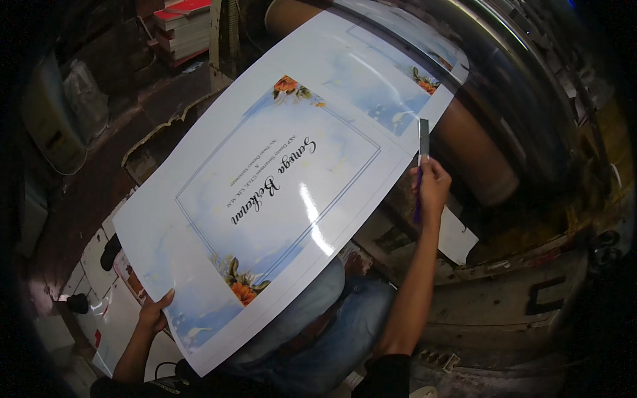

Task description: The person pulls laminated printed sheets from a laminating machine, cuts them apart using a utility knife, and stacks them.

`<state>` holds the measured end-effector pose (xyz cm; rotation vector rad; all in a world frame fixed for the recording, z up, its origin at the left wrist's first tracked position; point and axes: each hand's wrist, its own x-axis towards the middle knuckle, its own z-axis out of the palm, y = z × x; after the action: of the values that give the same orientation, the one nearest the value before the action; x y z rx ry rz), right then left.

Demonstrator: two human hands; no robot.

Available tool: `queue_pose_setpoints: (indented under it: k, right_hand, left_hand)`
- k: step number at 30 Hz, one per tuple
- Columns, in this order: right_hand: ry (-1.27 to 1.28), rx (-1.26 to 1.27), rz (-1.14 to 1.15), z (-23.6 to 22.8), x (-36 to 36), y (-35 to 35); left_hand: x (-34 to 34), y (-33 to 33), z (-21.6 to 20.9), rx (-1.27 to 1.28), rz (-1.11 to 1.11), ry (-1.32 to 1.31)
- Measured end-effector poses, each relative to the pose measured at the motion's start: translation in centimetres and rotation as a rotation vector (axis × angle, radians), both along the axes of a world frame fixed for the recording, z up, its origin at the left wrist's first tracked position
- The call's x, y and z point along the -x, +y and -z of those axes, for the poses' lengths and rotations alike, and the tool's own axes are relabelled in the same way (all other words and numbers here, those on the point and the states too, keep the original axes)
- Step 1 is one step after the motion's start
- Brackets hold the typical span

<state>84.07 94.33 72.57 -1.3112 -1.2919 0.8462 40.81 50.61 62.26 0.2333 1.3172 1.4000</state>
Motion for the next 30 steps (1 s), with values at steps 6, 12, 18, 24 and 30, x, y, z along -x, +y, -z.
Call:
queue_pose_setpoints:
  k: [6, 12, 18, 24, 30]
  right_hand:
    - [-0.113, 0.109, 0.045, -1.5, -20.7, -0.1]
    - [-0.855, -0.615, 0.462, 3.4, -27.0, -5.4]
    - [-1.232, -0.72, 0.051, 18.2, -22.6, -16.5]
    - [-1.064, -0.676, -0.189, 35.6, -9.0, -33.7]
    - [-0.786, -0.433, -0.118, 50.5, 1.4, -48.1]
  left_hand:
    - [-14.6, 10.8, -0.4, 0.062, 0.192, -0.09]
    - [-17.0, 8.4, 8.1, 0.129, 0.298, -0.122]
    - [-10.6, -5.6, 23.6, 0.13, 0.247, -0.082]
    - [2.6, -23.9, 42.3, 0.062, 0.079, 0.107]
    - [20.5, -37.9, 57.8, 0.14, 0.143, 0.132]
